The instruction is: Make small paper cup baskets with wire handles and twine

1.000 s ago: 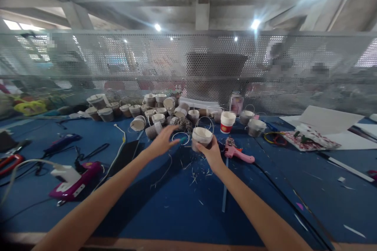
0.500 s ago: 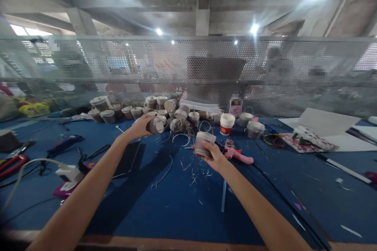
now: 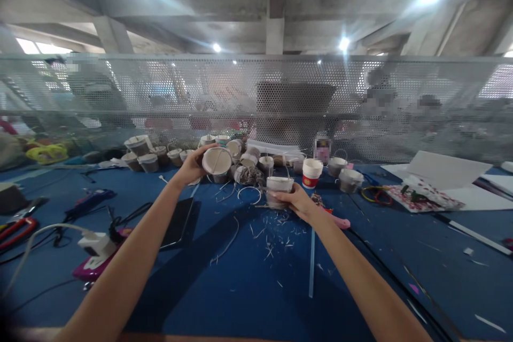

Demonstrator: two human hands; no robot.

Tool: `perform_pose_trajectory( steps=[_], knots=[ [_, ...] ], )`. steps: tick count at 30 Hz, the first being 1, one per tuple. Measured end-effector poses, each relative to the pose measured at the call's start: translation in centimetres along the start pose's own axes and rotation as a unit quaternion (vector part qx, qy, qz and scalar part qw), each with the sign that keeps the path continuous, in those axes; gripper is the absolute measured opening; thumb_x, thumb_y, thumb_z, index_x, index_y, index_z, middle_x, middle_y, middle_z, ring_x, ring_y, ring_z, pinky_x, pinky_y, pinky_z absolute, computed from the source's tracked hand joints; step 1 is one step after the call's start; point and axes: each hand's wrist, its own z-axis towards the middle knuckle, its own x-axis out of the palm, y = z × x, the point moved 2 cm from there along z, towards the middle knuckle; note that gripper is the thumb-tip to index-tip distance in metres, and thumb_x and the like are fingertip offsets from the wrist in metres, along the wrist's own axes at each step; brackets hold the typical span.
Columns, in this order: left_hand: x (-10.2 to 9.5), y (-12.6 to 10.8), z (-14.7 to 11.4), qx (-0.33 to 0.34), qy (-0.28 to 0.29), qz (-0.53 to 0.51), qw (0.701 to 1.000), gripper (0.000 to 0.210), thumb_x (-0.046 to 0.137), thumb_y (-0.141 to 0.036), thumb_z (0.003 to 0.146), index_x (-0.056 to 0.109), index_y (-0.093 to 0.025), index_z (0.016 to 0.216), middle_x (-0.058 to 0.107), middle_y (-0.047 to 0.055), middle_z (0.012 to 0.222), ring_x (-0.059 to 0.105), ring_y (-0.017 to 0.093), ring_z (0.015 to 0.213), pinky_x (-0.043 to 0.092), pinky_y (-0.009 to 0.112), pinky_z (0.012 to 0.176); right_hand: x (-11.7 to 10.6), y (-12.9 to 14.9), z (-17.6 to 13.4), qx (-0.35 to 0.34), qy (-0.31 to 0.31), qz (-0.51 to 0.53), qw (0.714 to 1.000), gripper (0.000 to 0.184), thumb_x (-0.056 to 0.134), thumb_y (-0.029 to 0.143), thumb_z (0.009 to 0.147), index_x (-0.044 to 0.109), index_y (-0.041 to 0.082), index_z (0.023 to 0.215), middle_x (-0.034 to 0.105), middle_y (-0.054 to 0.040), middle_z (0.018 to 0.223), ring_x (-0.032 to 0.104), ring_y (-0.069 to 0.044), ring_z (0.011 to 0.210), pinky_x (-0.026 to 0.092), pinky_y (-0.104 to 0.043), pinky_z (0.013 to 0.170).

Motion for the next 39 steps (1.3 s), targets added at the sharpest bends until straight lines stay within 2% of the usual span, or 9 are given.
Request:
perform_pose_trajectory(
  steps=[8, 12, 16, 20, 23, 26, 30, 35, 39],
  knots=[
    [-0.5, -1.2, 0.7, 0.013, -0.008, 0.034, 0.999, 0.076, 0.072, -0.039, 0.053, 0.043, -0.016, 0.12, 0.049, 0.013, 0.125, 0.047, 0.025, 0.113, 0.039, 0.038, 0.094, -0.5, -0.1, 4.3, -0.095, -0.136, -0.123, 0.979, 0.108, 0.083, 0.022, 0.034, 0.026, 0.02, 0.126, 0.058, -0.0091, 0.106, 0.056, -0.026, 0.1, 0.039, -0.046, 0.093],
    [-1.1, 0.2, 0.4, -0.054, 0.098, 0.164, 0.98, 0.078, 0.073, -0.036, 0.049, 0.044, -0.017, 0.118, 0.057, 0.01, 0.113, 0.054, 0.024, 0.101, 0.042, 0.038, 0.088, -1.1, -0.1, 6.0, -0.091, -0.184, -0.188, 0.961, 0.112, 0.083, 0.028, 0.031, 0.024, 0.018, 0.126, 0.049, -0.0155, 0.117, 0.052, -0.03, 0.105, 0.04, -0.046, 0.092],
    [-0.3, 2.8, -0.6, -0.156, 0.231, 0.314, 0.908, 0.069, 0.073, -0.027, 0.043, 0.053, -0.017, 0.108, 0.062, 0.01, 0.104, 0.058, 0.028, 0.094, 0.043, 0.039, 0.083, -0.3, 0.7, 6.2, -0.195, -0.153, -0.266, 0.932, 0.115, 0.081, 0.034, 0.037, 0.018, 0.014, 0.131, 0.038, -0.0198, 0.128, 0.038, -0.032, 0.12, 0.031, -0.044, 0.099],
    [1.0, 4.4, -1.3, -0.202, 0.262, 0.352, 0.876, 0.068, 0.071, -0.018, 0.039, 0.055, -0.017, 0.104, 0.064, 0.009, 0.101, 0.058, 0.029, 0.094, 0.044, 0.037, 0.08, 1.6, 1.2, 5.5, -0.265, -0.073, -0.24, 0.931, 0.13, 0.08, 0.032, 0.041, -0.007, 0.021, 0.137, 0.023, -0.0195, 0.139, 0.024, -0.028, 0.129, 0.034, -0.043, 0.097],
    [1.5, 4.2, -1.0, -0.198, 0.242, 0.336, 0.888, 0.073, 0.073, -0.019, 0.035, 0.056, -0.017, 0.105, 0.064, 0.01, 0.104, 0.058, 0.031, 0.097, 0.045, 0.037, 0.081, 2.8, 1.5, 5.1, -0.277, -0.045, -0.214, 0.936, 0.135, 0.08, 0.031, 0.042, -0.017, 0.025, 0.136, 0.018, -0.0184, 0.142, 0.026, -0.027, 0.129, 0.034, -0.045, 0.097],
    [2.9, 2.6, -0.3, -0.143, 0.199, 0.267, 0.932, 0.076, 0.075, -0.033, 0.041, 0.052, -0.018, 0.112, 0.059, 0.012, 0.113, 0.055, 0.031, 0.102, 0.042, 0.04, 0.087, 3.9, 1.7, 4.7, -0.283, -0.043, -0.211, 0.935, 0.135, 0.08, 0.032, 0.043, -0.019, 0.028, 0.135, 0.013, -0.0172, 0.144, 0.032, -0.027, 0.126, 0.032, -0.046, 0.098],
    [7.2, 0.0, 0.4, -0.103, 0.116, 0.002, 0.988, 0.078, 0.071, -0.039, 0.054, 0.042, -0.017, 0.123, 0.046, 0.016, 0.128, 0.05, 0.028, 0.111, 0.041, 0.041, 0.09, 5.1, 1.5, 4.2, -0.29, -0.044, -0.215, 0.931, 0.134, 0.081, 0.032, 0.043, -0.015, 0.027, 0.137, 0.007, -0.0175, 0.145, 0.033, -0.031, 0.125, 0.035, -0.046, 0.096],
    [11.5, -0.2, 0.0, -0.15, -0.045, -0.232, 0.96, 0.077, 0.077, -0.028, 0.047, 0.046, -0.013, 0.115, 0.057, 0.013, 0.114, 0.054, 0.025, 0.103, 0.042, 0.04, 0.091, 5.5, 1.3, 4.3, -0.256, -0.028, -0.199, 0.945, 0.125, 0.082, 0.026, 0.039, 0.007, 0.023, 0.139, 0.012, -0.0159, 0.145, 0.031, -0.031, 0.126, 0.037, -0.044, 0.096],
    [11.3, 0.7, -0.4, -0.208, -0.114, -0.287, 0.928, 0.06, 0.077, -0.024, 0.049, 0.054, -0.015, 0.103, 0.064, 0.007, 0.1, 0.058, 0.022, 0.095, 0.046, 0.034, 0.086, 5.3, 2.0, 4.5, -0.131, 0.134, -0.093, 0.978, 0.074, 0.079, 0.025, 0.048, 0.051, 0.02, 0.116, 0.051, -0.0086, 0.125, 0.05, -0.024, 0.112, 0.04, -0.038, 0.095]
  ],
)
